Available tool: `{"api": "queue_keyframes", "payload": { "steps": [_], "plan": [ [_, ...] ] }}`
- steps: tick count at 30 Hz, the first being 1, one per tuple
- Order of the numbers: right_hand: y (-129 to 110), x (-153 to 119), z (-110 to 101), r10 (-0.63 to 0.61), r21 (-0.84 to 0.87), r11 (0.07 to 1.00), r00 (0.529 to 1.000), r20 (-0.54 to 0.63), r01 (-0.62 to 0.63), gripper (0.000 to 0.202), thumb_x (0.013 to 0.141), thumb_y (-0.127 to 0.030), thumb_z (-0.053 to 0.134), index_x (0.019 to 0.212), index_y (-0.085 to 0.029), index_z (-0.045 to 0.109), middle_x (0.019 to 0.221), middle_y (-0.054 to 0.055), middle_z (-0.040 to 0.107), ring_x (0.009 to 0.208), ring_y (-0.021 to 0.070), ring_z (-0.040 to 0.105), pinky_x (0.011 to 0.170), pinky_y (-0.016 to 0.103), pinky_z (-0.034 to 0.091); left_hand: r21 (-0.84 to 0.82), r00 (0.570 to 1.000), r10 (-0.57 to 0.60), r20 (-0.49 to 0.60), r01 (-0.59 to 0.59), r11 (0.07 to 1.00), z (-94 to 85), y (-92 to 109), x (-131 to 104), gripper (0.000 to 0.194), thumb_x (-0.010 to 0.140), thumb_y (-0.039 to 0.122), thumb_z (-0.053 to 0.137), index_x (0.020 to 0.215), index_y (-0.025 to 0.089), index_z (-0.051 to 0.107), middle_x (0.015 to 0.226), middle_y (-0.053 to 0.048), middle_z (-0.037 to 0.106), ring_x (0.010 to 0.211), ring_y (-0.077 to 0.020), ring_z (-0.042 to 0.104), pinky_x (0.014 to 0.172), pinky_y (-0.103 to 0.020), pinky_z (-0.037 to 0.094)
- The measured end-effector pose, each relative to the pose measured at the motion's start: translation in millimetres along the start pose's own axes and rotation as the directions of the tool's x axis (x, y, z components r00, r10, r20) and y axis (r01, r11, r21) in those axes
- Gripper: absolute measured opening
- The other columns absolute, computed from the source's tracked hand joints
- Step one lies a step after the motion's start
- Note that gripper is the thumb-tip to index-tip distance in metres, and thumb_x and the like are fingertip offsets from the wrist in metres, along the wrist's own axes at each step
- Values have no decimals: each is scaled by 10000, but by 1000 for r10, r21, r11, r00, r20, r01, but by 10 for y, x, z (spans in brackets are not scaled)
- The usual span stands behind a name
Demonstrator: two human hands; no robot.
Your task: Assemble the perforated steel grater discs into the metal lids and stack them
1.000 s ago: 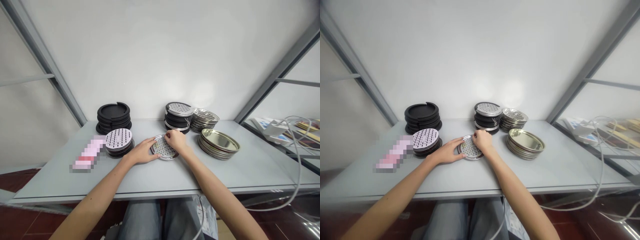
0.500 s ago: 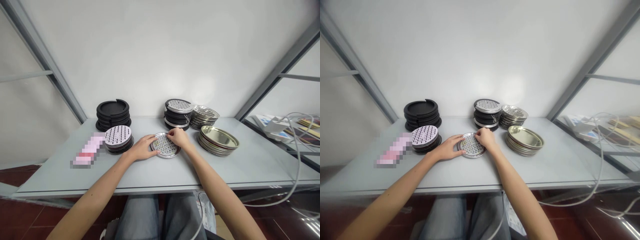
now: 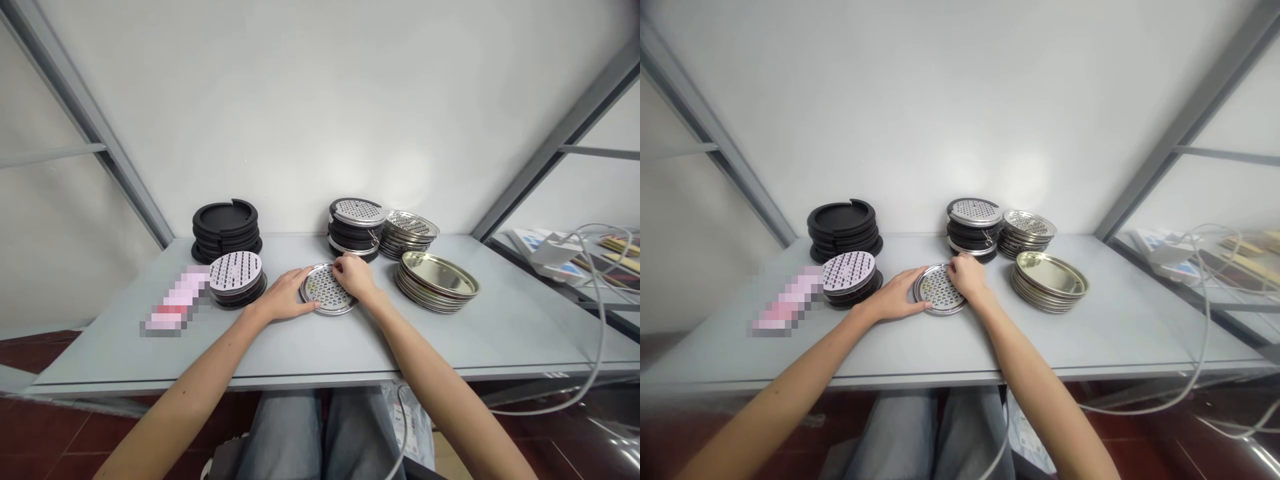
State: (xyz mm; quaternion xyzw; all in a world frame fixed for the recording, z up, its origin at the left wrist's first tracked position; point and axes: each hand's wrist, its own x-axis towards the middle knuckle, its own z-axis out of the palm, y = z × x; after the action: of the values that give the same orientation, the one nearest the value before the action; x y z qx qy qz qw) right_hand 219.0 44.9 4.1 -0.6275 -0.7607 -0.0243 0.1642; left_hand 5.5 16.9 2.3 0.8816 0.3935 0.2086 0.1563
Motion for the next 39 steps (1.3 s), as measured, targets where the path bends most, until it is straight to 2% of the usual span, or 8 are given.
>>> {"api": "queue_keyframes", "payload": {
  "steps": [5, 10, 15, 20, 26, 31, 39],
  "plan": [
    [-2, -10, 33, -20, -19, 1000, 999, -34, 20, 224, 900, -261, 462, 894, -184, 672, 1003, 96, 628, 1009, 226, 551, 777, 295, 429, 18, 1000, -4, 10, 4, 1000, 22, -2, 4, 841, 773, 545, 615, 1450, 171, 285, 1439, -118, 416, 1320, -290, 394, 1115, -399, 314],
    [-32, -28, 9, -1, -10, 1000, 1000, 6, 1, 244, 909, -245, 440, 902, -158, 668, 1104, 110, 596, 1011, 219, 561, 761, 285, 434, 13, 1000, 5, 25, -5, 1000, 23, -17, 1, 889, 772, 554, 615, 1472, 158, 236, 1470, -127, 374, 1345, -290, 363, 1121, -395, 305],
    [-67, -31, 9, 68, -49, 997, 996, 61, -65, 280, 925, -231, 392, 978, -147, 655, 1117, 120, 597, 986, 219, 577, 770, 290, 429, -2, 1000, 14, 21, -14, 1000, 27, -35, -4, 938, 763, 539, 636, 1491, 170, 173, 1499, -123, 329, 1362, -294, 337, 1125, -407, 293],
    [-76, -28, 8, 27, -50, 998, 1000, 4, -27, 285, 919, -211, 392, 989, -130, 656, 1156, 131, 584, 1066, 230, 535, 847, 297, 413, -11, 1000, -2, 23, 2, 1000, 37, -46, -7, 958, 772, 562, 619, 1496, 153, 145, 1505, -145, 309, 1372, -301, 316, 1121, -427, 286],
    [-92, -31, -8, 79, -46, 996, 996, 46, -77, 276, 925, -213, 387, 960, -131, 649, 1054, 132, 630, 945, 227, 610, 754, 291, 422, -12, 999, -32, 34, 32, 999, 30, -27, 3, 1028, 740, 566, 651, 1500, 138, 108, 1500, -167, 310, 1370, -317, 314, 1115, -438, 279],
    [-91, -26, -8, 112, -28, 993, 992, 54, -111, 261, 916, -217, 412, 935, -131, 657, 1061, 140, 639, 939, 230, 625, 750, 288, 419, -29, 995, -83, 47, 84, 996, 30, -19, 14, 1065, 716, 577, 668, 1501, 142, 95, 1477, -176, 349, 1348, -342, 345, 1092, -464, 303],
    [-20, -2, 1, 126, 19, 992, 990, 60, -127, 251, 885, -219, 447, 874, -139, 684, 1008, 135, 676, 903, 218, 631, 720, 272, 410, -16, 994, -88, 69, 89, 996, -33, 21, 2, 1026, 724, 579, 659, 1489, 120, 152, 1498, -173, 316, 1365, -332, 321, 1112, -445, 284]
  ]
}}
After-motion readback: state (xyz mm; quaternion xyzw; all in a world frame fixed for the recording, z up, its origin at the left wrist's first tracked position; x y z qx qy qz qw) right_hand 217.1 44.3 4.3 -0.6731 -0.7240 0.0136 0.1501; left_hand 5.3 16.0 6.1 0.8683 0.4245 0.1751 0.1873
